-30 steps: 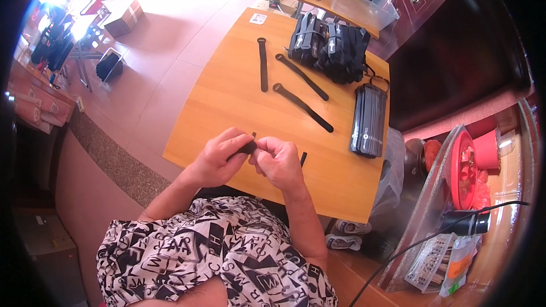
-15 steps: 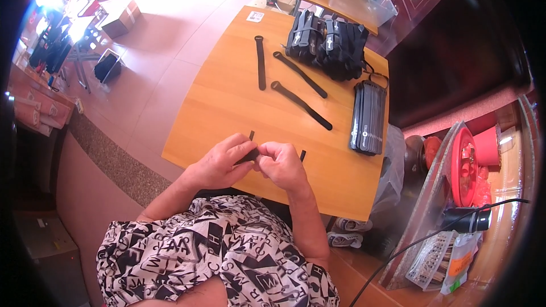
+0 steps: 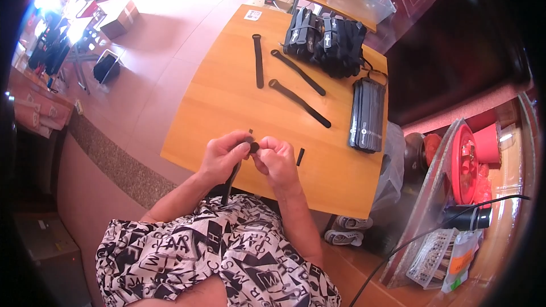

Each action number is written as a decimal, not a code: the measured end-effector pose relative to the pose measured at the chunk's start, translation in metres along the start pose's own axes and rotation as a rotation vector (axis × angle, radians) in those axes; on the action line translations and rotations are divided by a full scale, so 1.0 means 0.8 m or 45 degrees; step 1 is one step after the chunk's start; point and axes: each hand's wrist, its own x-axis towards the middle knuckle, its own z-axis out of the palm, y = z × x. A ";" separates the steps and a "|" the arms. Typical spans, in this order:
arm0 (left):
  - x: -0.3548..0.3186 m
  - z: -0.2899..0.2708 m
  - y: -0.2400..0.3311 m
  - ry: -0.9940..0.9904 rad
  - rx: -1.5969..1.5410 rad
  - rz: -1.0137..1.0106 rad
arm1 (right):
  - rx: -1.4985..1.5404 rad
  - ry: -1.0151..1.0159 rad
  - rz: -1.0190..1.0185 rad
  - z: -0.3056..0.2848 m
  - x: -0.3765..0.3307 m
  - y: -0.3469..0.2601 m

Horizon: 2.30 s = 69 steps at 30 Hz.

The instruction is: Arranging and stacking black fabric straps with velcro fasteners on a wooden table.

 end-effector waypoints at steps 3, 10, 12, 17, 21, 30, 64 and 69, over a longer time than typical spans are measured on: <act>0.002 -0.010 -0.002 -0.136 0.178 0.218 | -0.026 0.063 0.115 0.004 0.001 -0.016; 0.008 -0.019 -0.011 -0.272 0.081 0.232 | -0.316 -0.087 0.117 0.002 0.000 -0.026; 0.008 -0.018 -0.006 -0.225 -0.044 0.235 | -0.292 -0.091 0.086 0.001 0.001 -0.022; 0.014 -0.024 0.028 -0.242 0.936 0.972 | -0.415 -0.014 0.017 0.004 -0.002 -0.018; 0.014 -0.026 0.065 -0.380 1.241 0.882 | -0.492 0.020 -0.027 0.012 -0.008 -0.017; 0.021 -0.028 0.077 -0.714 1.355 0.863 | -0.708 0.057 -0.120 0.025 -0.016 -0.015; 0.005 -0.034 0.046 -0.340 1.049 0.907 | -0.734 -0.059 0.018 0.026 -0.008 -0.021; 0.000 -0.031 0.052 -0.230 1.108 0.676 | -0.543 -0.149 0.186 0.025 -0.002 -0.022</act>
